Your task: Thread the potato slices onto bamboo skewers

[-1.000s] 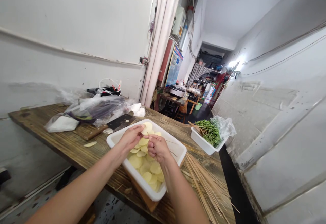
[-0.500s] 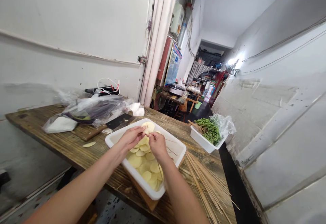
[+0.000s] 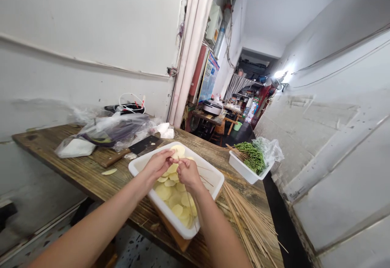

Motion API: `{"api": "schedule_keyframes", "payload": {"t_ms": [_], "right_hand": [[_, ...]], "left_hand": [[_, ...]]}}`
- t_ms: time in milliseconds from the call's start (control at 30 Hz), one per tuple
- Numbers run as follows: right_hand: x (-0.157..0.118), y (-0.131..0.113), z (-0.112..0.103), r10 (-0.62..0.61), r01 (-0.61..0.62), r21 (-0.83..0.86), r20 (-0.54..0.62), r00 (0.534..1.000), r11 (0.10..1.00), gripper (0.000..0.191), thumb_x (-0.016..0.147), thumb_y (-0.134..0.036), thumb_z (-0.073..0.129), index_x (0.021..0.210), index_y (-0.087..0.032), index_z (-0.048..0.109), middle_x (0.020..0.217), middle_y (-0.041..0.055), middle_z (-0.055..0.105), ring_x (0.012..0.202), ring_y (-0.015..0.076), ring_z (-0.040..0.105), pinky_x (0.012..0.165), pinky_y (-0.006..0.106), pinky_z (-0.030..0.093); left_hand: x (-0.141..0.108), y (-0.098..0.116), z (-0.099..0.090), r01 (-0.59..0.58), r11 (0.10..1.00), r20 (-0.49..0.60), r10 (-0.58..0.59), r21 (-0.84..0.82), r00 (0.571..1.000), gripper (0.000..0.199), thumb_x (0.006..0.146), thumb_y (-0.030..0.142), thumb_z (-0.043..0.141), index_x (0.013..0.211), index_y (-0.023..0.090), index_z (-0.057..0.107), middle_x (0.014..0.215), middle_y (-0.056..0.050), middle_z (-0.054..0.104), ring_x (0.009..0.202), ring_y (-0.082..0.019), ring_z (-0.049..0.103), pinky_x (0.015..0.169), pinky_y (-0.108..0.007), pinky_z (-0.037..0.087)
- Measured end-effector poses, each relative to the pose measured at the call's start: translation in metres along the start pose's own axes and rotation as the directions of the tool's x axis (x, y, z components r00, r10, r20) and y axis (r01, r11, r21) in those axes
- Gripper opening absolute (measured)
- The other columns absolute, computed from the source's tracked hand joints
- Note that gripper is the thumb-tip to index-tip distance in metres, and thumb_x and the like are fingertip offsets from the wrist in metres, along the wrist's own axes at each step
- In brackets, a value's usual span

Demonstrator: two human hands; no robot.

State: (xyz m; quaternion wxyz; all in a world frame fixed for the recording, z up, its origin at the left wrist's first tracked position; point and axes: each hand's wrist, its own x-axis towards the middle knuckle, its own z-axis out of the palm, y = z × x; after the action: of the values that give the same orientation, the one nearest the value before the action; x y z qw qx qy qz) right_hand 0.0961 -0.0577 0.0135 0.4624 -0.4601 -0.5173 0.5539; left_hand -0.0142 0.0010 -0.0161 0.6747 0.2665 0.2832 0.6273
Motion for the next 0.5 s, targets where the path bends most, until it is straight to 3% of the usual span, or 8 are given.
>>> {"api": "schedule_keyframes", "payload": {"t_ms": [267, 500], "right_hand": [[0.0011, 0.0039, 0.0004, 0.079, -0.074, 0.066, -0.068, 0.995, 0.995, 0.022, 0.073, -0.037, 0.054, 0.077, -0.016, 0.05, 0.037, -0.0132, 0.035, 0.026, 0.0012, 0.019, 0.031, 0.016, 0.011], [0.0014, 0.0011, -0.0039, 0.055, -0.051, 0.047, -0.095, 0.994, 0.998, 0.022, 0.074, -0.037, 0.053, 0.075, -0.015, 0.052, 0.041, -0.0106, 0.042, 0.026, 0.0021, 0.027, 0.031, 0.016, 0.019]], "left_hand": [[-0.0086, -0.0013, 0.0048, -0.117, 0.988, -0.006, 0.118, 0.099, 0.993, 0.027, 0.051, 0.023, 0.078, 0.07, 0.012, 0.062, 0.065, 0.002, 0.059, 0.053, -0.006, 0.051, 0.05, -0.018, 0.039], [-0.0062, -0.0041, 0.0048, -0.114, 0.983, -0.003, 0.116, 0.144, 0.993, 0.03, 0.047, 0.026, 0.079, 0.067, 0.011, 0.062, 0.059, 0.002, 0.058, 0.047, -0.004, 0.045, 0.046, -0.019, 0.034]]}}
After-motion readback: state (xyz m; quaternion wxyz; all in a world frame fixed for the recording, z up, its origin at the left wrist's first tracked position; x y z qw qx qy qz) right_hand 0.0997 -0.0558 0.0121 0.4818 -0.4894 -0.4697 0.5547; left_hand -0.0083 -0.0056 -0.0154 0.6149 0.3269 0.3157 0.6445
